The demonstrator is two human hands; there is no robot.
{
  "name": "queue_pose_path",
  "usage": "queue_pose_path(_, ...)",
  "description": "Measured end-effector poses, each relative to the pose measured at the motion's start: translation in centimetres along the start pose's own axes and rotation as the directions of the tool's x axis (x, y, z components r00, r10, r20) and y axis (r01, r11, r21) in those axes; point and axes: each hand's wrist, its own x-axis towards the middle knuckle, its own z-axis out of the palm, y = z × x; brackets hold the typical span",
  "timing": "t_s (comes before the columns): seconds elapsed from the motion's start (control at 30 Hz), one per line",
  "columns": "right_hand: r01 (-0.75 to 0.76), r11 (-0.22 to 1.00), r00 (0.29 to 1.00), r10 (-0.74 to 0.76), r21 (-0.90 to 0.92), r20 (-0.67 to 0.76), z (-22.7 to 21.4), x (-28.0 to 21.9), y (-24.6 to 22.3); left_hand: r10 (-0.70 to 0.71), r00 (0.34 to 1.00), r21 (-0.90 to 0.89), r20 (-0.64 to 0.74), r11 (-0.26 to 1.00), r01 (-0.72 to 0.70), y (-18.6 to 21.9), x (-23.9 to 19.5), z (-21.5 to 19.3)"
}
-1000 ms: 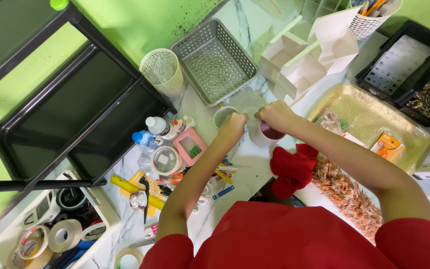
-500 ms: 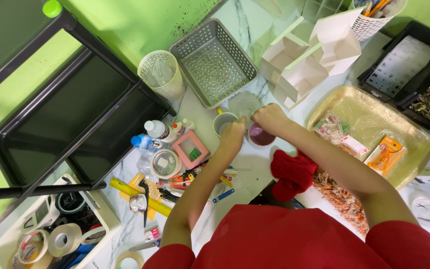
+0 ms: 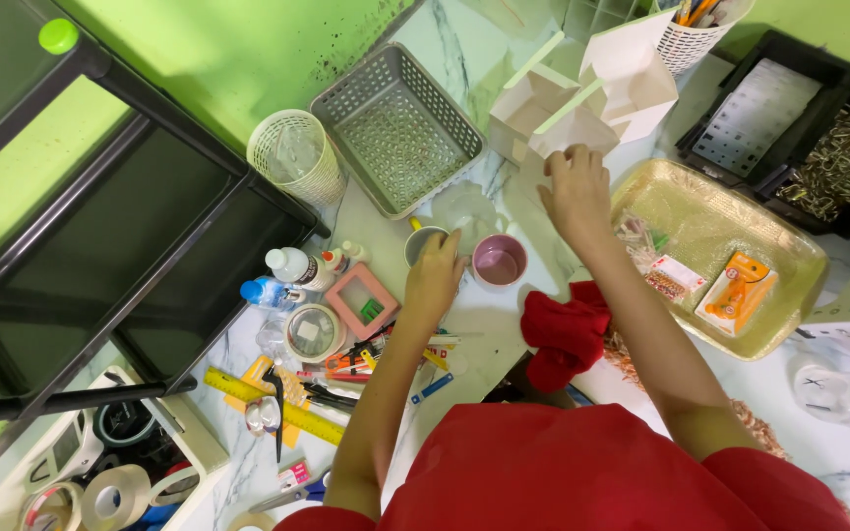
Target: The person wipes a small pink rectangular frame with a red cloth and sprays it with liquid from a bottle.
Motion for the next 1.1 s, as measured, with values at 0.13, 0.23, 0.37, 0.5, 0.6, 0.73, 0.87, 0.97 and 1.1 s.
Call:
queue_pose_path(0.13,-0.112,0.968,0.975,0.063,0.226,0.214,4.4,-2.7,3.7,0.146,0.97,0.059,-0.193,0.989,-0.137,1.2,-1.0,-1.7)
queue_pose_path(0.23,-0.076,0.961,0.979,0.02,0.267,0.204,4.0,-3.1,3.4,0.077,0.983,-0.07,-0.169,0.993,-0.09,2.1,-1.7,-2.9)
queue_pose_path(0.37,0.039,0.984,0.999,-0.043,0.176,0.016,-1.8,-1.8,-0.4,0.094,0.979,-0.199,-0.18,0.971,-0.13,2.8,-3.4,-3.8)
queue_pose_path(0.5,0.183,0.981,0.975,-0.171,0.072,-0.141,-8.6,-0.6,-5.9,0.141,0.975,-0.349,-0.172,0.917,-0.195,5.1,-5.2,-6.1)
queue_pose_path(0.6,0.281,0.946,0.959,-0.271,0.16,-0.083,-12.9,-0.8,-10.3,0.2,0.948,-0.319,-0.247,0.907,-0.275,7.7,-6.4,-8.4)
queue_pose_path(0.73,0.416,0.833,0.888,-0.459,0.364,0.035,-13.8,-2.7,-14.8,0.178,0.925,-0.298,-0.335,0.911,-0.284,7.1,-9.0,-7.4)
queue_pose_path(0.87,0.272,0.79,0.879,-0.436,0.549,0.191,-11.4,-5.9,-17.6,0.002,0.917,-0.466,-0.4,0.861,-0.205,3.3,-12.4,-4.7)
queue_pose_path(0.97,0.064,0.755,0.877,-0.355,0.653,0.324,-10.7,-8.0,-18.3,-0.039,0.93,-0.434,-0.365,0.891,-0.133,1.7,-15.1,-4.8)
queue_pose_path(1.1,0.258,0.826,0.897,-0.398,0.501,0.193,-11.7,-8.9,-18.6,-0.158,0.939,-0.509,-0.305,0.86,-0.02,-0.5,-18.7,-3.4)
